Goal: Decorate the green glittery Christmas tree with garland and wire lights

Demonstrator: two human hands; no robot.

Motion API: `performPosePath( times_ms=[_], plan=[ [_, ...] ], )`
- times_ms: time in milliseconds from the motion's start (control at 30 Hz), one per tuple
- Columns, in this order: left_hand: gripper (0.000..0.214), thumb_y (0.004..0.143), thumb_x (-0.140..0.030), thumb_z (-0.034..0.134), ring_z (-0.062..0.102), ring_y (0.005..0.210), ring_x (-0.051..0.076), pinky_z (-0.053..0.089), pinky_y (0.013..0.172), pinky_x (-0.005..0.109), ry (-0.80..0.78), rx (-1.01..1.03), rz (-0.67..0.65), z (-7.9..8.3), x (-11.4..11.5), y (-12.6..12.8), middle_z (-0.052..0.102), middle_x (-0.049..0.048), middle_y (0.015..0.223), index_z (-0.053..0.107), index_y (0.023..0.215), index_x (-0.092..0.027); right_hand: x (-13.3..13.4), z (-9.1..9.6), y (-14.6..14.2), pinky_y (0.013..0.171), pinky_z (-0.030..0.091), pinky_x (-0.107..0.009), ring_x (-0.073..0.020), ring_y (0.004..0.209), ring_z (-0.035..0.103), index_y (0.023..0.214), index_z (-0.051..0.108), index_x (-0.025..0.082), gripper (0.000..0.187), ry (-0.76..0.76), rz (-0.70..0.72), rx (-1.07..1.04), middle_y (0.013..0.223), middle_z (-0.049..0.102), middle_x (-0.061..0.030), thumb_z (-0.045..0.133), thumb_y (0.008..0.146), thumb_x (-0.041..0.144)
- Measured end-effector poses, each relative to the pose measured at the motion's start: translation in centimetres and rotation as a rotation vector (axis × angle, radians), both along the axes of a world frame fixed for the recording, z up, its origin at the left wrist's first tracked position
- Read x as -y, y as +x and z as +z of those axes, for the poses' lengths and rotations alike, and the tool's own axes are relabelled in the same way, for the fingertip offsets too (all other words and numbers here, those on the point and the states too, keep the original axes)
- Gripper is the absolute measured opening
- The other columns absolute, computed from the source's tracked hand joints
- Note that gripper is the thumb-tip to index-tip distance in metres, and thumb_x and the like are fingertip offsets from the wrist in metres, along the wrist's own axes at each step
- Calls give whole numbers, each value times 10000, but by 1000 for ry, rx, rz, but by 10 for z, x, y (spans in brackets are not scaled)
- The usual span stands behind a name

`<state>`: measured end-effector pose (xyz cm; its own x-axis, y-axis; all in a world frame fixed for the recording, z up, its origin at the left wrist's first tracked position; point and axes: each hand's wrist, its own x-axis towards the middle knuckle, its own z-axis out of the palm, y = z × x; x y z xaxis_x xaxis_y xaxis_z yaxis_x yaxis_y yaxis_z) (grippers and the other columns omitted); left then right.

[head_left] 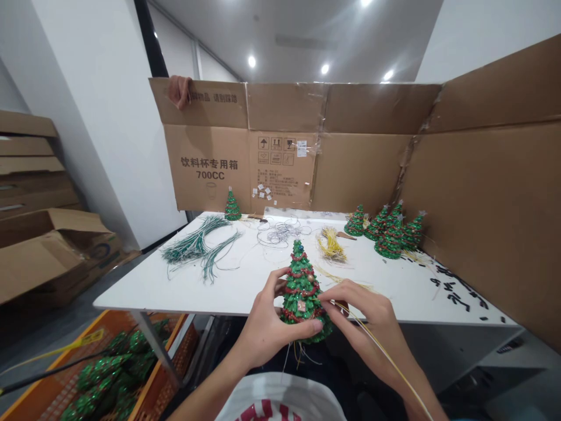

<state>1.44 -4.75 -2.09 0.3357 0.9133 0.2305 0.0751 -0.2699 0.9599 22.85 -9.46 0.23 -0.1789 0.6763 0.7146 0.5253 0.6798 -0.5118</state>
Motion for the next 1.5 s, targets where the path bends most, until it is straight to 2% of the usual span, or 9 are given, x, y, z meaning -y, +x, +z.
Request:
performPosePath(
  times_ms=[200,300,533,767,967,1200,1500],
  plan=[
    [959,687,-451,1021,629,1398,352,650,926,390,9,-9,1,0,1,-1,679,116,1490,515,1490,-309,0,-2,-1,767,543,-288,-178,809,722,983,816,279,104,-148,54,-113,908,790,4,738,1031,230],
    [946,694,-452,1019,631,1401,354,653,917,386,13,0,-6,0,1,-2,685,118,1484,519,1483,-305,-1,-3,0,793,549,-294,-183,838,734,1011,836,297,113,-174,82,-142,929,800,1,737,1040,252],
    [933,703,-459,1014,656,1377,345,642,968,417,19,-6,-12,1,1,-2,708,105,1472,523,1483,-318,-5,-5,0,797,569,-292,-196,883,754,1024,854,299,126,-136,61,-182,989,813,-20,740,1042,249],
    [951,671,-452,1032,668,1365,353,580,1132,512,38,-7,14,-1,1,-2,712,104,1463,541,1474,-318,-3,-3,2,793,579,-302,-209,868,756,1016,836,275,126,-130,49,-122,982,811,-34,720,1046,232],
    [956,668,-463,1031,663,1371,361,619,1054,479,36,-19,16,-2,0,-2,709,107,1459,544,1477,-319,0,-2,3,824,576,-289,-195,885,759,1024,813,275,119,-94,36,-72,980,804,-21,716,1050,212],
    [953,656,-453,1032,683,1337,367,570,1144,548,49,-22,32,-2,1,-1,724,109,1441,563,1474,-314,-3,-3,0,785,595,-310,-219,885,763,1060,807,253,156,7,6,-32,989,803,-57,682,1049,160],
    [954,667,-449,1033,662,1365,358,597,1100,504,41,-17,18,-2,0,-2,706,105,1455,542,1476,-320,1,-1,1,780,576,-285,-196,867,756,1027,803,260,147,-42,28,-30,959,793,-29,699,1041,156]
  ],
)
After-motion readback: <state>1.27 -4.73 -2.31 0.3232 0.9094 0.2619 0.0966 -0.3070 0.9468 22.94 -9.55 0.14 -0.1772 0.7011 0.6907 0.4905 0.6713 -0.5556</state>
